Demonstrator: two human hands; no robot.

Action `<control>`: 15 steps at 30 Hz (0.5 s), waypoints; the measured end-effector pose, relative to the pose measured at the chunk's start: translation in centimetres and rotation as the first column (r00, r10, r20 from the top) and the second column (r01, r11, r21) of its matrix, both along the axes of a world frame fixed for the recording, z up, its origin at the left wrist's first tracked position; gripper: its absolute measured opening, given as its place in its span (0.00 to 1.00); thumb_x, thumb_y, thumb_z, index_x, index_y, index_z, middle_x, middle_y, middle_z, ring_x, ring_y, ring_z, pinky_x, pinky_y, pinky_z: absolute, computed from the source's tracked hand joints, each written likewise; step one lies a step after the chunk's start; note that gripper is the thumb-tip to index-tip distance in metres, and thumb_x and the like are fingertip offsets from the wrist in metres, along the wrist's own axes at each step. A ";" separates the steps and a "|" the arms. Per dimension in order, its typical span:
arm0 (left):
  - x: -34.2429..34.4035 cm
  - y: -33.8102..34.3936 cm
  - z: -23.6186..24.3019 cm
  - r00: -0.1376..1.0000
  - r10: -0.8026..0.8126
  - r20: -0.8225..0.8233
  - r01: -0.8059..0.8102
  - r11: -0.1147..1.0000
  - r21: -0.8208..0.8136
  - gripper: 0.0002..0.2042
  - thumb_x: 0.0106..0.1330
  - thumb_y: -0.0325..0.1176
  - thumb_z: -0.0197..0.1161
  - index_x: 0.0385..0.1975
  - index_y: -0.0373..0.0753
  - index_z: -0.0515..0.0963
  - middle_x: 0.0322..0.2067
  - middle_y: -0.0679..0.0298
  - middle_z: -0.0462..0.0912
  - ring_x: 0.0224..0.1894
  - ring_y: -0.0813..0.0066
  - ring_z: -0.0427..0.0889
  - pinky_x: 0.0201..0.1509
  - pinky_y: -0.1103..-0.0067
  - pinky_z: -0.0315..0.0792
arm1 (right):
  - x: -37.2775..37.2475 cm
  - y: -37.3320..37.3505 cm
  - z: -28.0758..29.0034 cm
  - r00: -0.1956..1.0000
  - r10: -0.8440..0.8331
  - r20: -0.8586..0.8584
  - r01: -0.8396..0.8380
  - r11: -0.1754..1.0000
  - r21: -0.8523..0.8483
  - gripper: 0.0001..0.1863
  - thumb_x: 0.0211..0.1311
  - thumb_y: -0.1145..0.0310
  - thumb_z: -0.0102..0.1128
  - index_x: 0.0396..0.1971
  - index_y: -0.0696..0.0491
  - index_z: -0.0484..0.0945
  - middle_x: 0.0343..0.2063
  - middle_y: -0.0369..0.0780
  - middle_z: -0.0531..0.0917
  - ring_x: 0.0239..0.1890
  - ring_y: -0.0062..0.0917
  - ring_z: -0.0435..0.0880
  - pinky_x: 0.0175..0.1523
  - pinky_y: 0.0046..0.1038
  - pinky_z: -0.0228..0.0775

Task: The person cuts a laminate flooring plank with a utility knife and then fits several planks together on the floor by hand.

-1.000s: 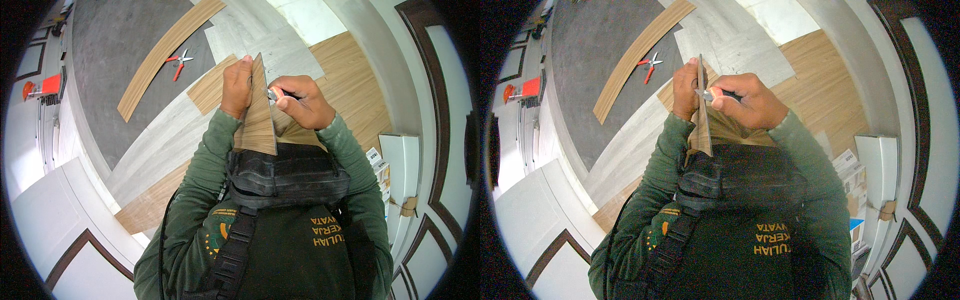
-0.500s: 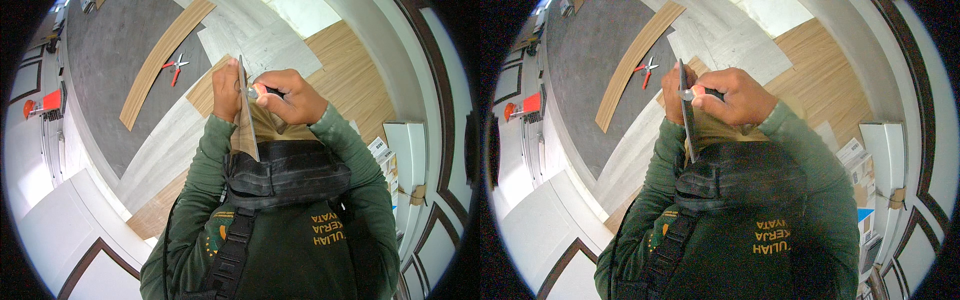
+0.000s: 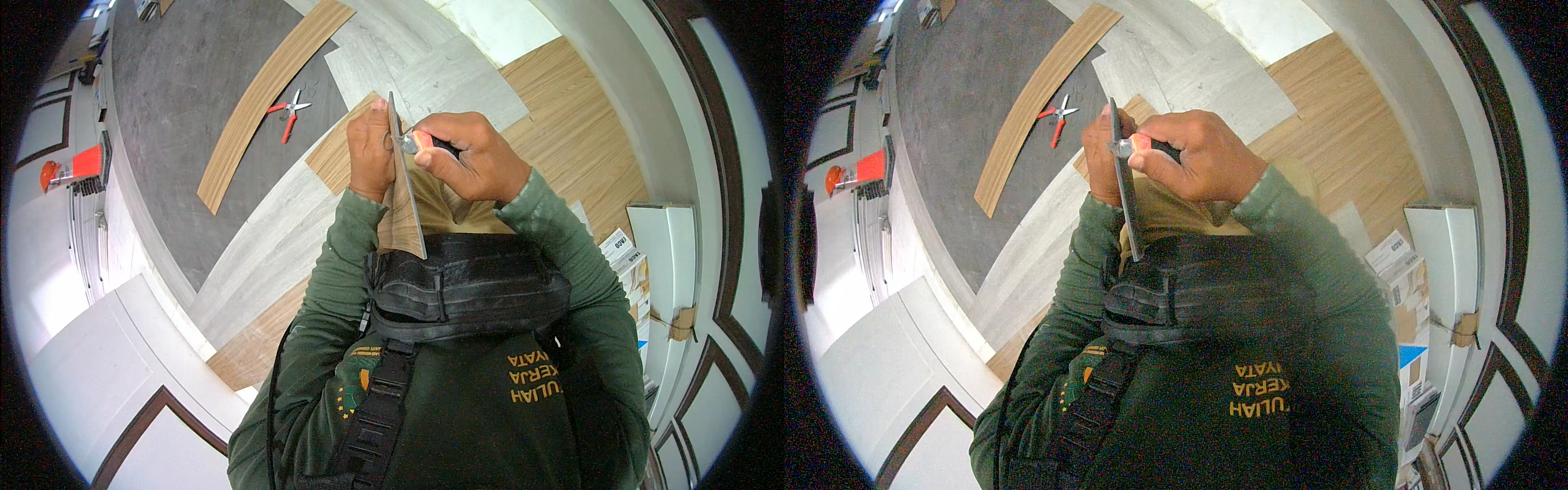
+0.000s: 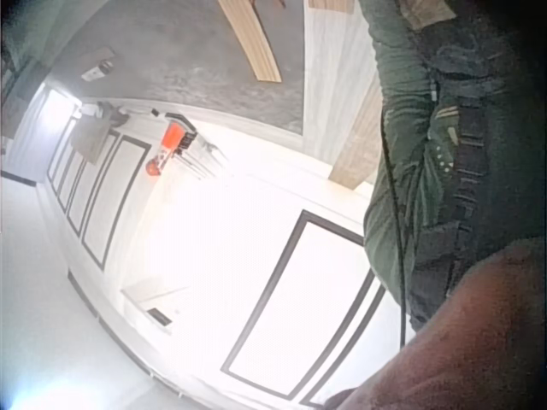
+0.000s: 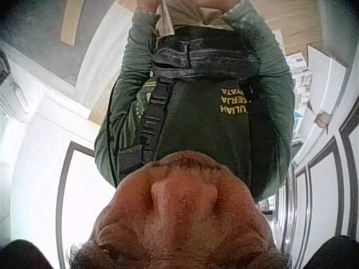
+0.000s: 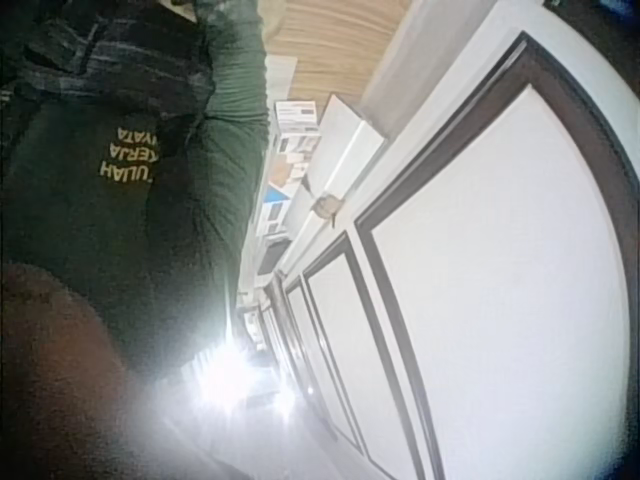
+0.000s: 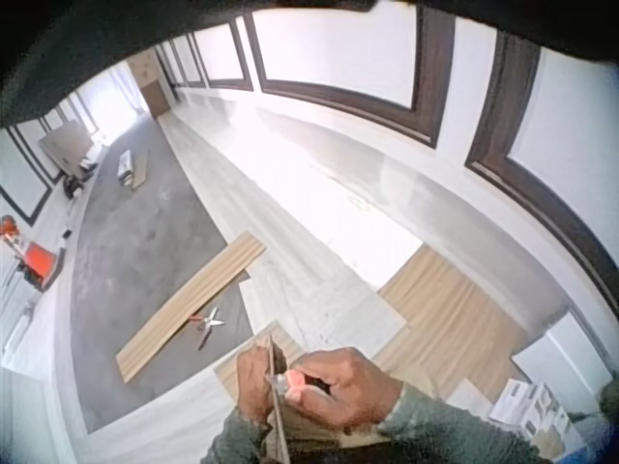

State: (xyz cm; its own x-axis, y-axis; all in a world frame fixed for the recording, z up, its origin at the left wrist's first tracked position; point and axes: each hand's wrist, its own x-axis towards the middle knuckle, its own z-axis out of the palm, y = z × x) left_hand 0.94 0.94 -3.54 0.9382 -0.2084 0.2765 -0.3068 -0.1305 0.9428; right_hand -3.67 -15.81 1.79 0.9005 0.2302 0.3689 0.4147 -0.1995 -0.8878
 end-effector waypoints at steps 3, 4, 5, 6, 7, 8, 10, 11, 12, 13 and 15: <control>-0.2 -0.3 0.6 0.997 -0.001 -0.083 -0.002 0.999 -0.034 0.23 0.78 0.40 0.43 0.17 0.35 0.67 0.13 0.66 0.61 0.18 0.79 0.57 0.22 0.73 0.54 | 0.1 -0.3 0.3 0.993 0.007 -0.115 -0.005 1.000 0.012 0.13 0.61 0.61 0.63 0.30 0.56 0.80 0.21 0.46 0.79 0.23 0.37 0.79 0.30 0.33 0.69; -0.4 -0.4 0.9 0.995 0.002 -0.098 -0.006 0.999 -0.036 0.23 0.78 0.40 0.43 0.17 0.35 0.67 0.13 0.67 0.61 0.18 0.79 0.57 0.22 0.73 0.54 | 0.2 -0.3 0.2 0.994 0.008 -0.106 -0.007 1.000 0.004 0.13 0.61 0.60 0.63 0.30 0.56 0.80 0.21 0.45 0.79 0.22 0.36 0.79 0.29 0.33 0.68; -0.5 -0.4 1.1 0.994 0.005 -0.112 -0.010 0.999 -0.038 0.23 0.78 0.40 0.43 0.17 0.36 0.67 0.13 0.67 0.61 0.18 0.79 0.57 0.22 0.73 0.53 | 0.3 -0.4 0.0 0.995 0.009 -0.096 -0.009 1.000 -0.005 0.13 0.61 0.60 0.62 0.30 0.56 0.80 0.21 0.45 0.79 0.22 0.35 0.78 0.29 0.33 0.68; -0.4 -0.3 1.0 0.990 -0.010 -0.140 0.007 1.000 -0.023 0.23 0.77 0.41 0.43 0.19 0.35 0.69 0.14 0.67 0.64 0.18 0.79 0.60 0.22 0.75 0.56 | 0.5 -0.5 -0.1 0.996 0.010 -0.087 -0.011 1.000 -0.013 0.13 0.61 0.60 0.62 0.30 0.56 0.80 0.20 0.45 0.79 0.21 0.34 0.78 0.29 0.33 0.67; -0.3 0.1 0.8 0.985 -0.026 -0.169 0.025 1.000 -0.010 0.23 0.77 0.42 0.43 0.20 0.34 0.72 0.16 0.66 0.67 0.18 0.79 0.63 0.22 0.76 0.59 | 0.5 -0.4 -0.3 0.997 0.006 -0.083 -0.006 1.000 -0.004 0.13 0.61 0.60 0.62 0.29 0.56 0.80 0.20 0.44 0.78 0.21 0.34 0.78 0.28 0.32 0.67; -0.2 0.4 0.6 0.980 -0.041 -0.197 0.042 0.999 0.002 0.24 0.77 0.43 0.42 0.22 0.34 0.74 0.17 0.66 0.70 0.18 0.79 0.66 0.21 0.77 0.62 | 0.5 -0.3 -0.4 0.997 0.002 -0.079 -0.002 1.000 0.005 0.13 0.62 0.60 0.62 0.29 0.56 0.80 0.19 0.44 0.78 0.21 0.34 0.77 0.28 0.32 0.67; -0.2 0.6 0.1 0.975 -0.039 -0.220 0.037 0.999 -0.011 0.19 0.76 0.40 0.47 0.28 0.33 0.76 0.21 0.64 0.74 0.20 0.77 0.69 0.24 0.77 0.65 | 0.7 -0.4 -0.4 0.997 -0.004 -0.081 0.005 1.000 0.007 0.13 0.62 0.60 0.62 0.29 0.56 0.80 0.19 0.44 0.78 0.20 0.34 0.77 0.28 0.32 0.67; -0.3 0.8 -0.3 0.972 -0.036 -0.233 0.034 0.999 -0.014 0.17 0.76 0.39 0.49 0.31 0.32 0.77 0.23 0.63 0.75 0.21 0.76 0.70 0.25 0.77 0.66 | 0.8 -0.4 -0.4 0.996 -0.006 -0.087 0.006 1.000 0.004 0.13 0.62 0.60 0.62 0.29 0.56 0.80 0.19 0.44 0.78 0.20 0.33 0.77 0.28 0.32 0.67; -0.3 1.2 -1.1 0.994 -0.013 -0.111 0.020 0.998 0.063 0.14 0.74 0.37 0.51 0.35 0.32 0.76 0.26 0.63 0.76 0.23 0.76 0.71 0.27 0.77 0.67 | 0.9 -0.3 -0.4 0.996 -0.006 -0.091 0.006 1.000 0.000 0.13 0.62 0.60 0.62 0.29 0.56 0.80 0.19 0.44 0.78 0.20 0.33 0.77 0.28 0.32 0.67; -0.1 1.6 -2.3 1.000 0.001 0.015 -0.003 0.991 0.137 0.12 0.73 0.35 0.54 0.39 0.31 0.76 0.28 0.62 0.78 0.25 0.75 0.72 0.28 0.76 0.67 | 1.0 -0.3 -0.4 0.996 0.016 -0.092 -0.017 1.000 -0.017 0.13 0.63 0.61 0.61 0.30 0.58 0.79 0.20 0.42 0.77 0.21 0.29 0.74 0.28 0.29 0.66; 0.0 2.0 -3.2 0.976 -0.009 0.218 -0.050 0.964 0.263 0.12 0.71 0.32 0.58 0.47 0.31 0.75 0.33 0.61 0.79 0.29 0.72 0.75 0.32 0.75 0.69 | 1.2 -0.5 -0.5 0.994 0.055 -0.096 -0.060 0.997 -0.052 0.13 0.67 0.64 0.58 0.34 0.61 0.77 0.22 0.38 0.76 0.24 0.20 0.70 0.30 0.24 0.64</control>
State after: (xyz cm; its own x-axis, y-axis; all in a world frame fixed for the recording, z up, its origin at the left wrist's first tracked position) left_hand 0.92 2.97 -6.73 0.8674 -0.2828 0.4095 -0.4930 -0.3752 0.7850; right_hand -2.45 -16.28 1.24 0.9152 0.3004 0.2686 0.3422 -0.2272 -0.9117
